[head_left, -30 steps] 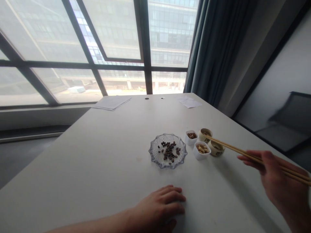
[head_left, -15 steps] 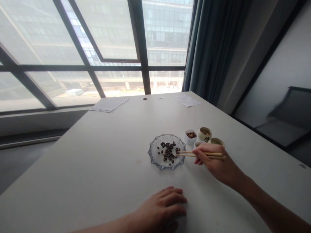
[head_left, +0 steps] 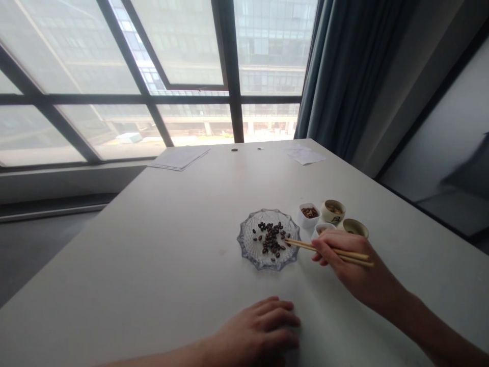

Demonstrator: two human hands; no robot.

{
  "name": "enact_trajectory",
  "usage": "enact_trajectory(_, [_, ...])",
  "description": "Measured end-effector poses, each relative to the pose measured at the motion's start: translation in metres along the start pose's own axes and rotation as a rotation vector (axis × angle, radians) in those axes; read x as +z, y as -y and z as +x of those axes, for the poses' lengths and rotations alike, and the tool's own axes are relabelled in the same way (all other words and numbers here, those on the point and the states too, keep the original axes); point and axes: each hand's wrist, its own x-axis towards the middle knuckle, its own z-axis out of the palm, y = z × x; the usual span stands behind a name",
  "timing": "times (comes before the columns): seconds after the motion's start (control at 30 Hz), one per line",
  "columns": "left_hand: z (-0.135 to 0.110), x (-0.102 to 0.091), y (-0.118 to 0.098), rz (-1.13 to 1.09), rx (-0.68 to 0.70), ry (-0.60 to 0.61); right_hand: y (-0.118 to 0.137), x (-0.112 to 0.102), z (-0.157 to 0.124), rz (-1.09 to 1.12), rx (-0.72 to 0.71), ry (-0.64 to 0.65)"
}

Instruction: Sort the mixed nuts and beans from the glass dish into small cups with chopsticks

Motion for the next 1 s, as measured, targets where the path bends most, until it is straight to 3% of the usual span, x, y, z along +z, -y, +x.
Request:
enact_trajectory(0.33, [0.002, -0.004, -0.005, 0.026, 0.011, -0.053, 0.015, -0.016, 0.001, 0.027, 0.105, 0.020])
enact_trajectory(0.5, [0.002, -0.002, -0.001, 0.027, 0.028, -0.058, 0.003, -0.009, -0.001, 0.053, 0.140, 0.076])
enact_trajectory(0.87, [0.003, -0.006, -0.001, 0.040, 0.060, -0.070, -0.009, -0.001, -0.005, 0.060, 0.069, -0.039])
enact_trajectory(1.0, [0.002, -0.003, 0.002, 0.051, 0.074, -0.077, -0.005, -0.023, -0.017, 0.059, 0.077, -0.224])
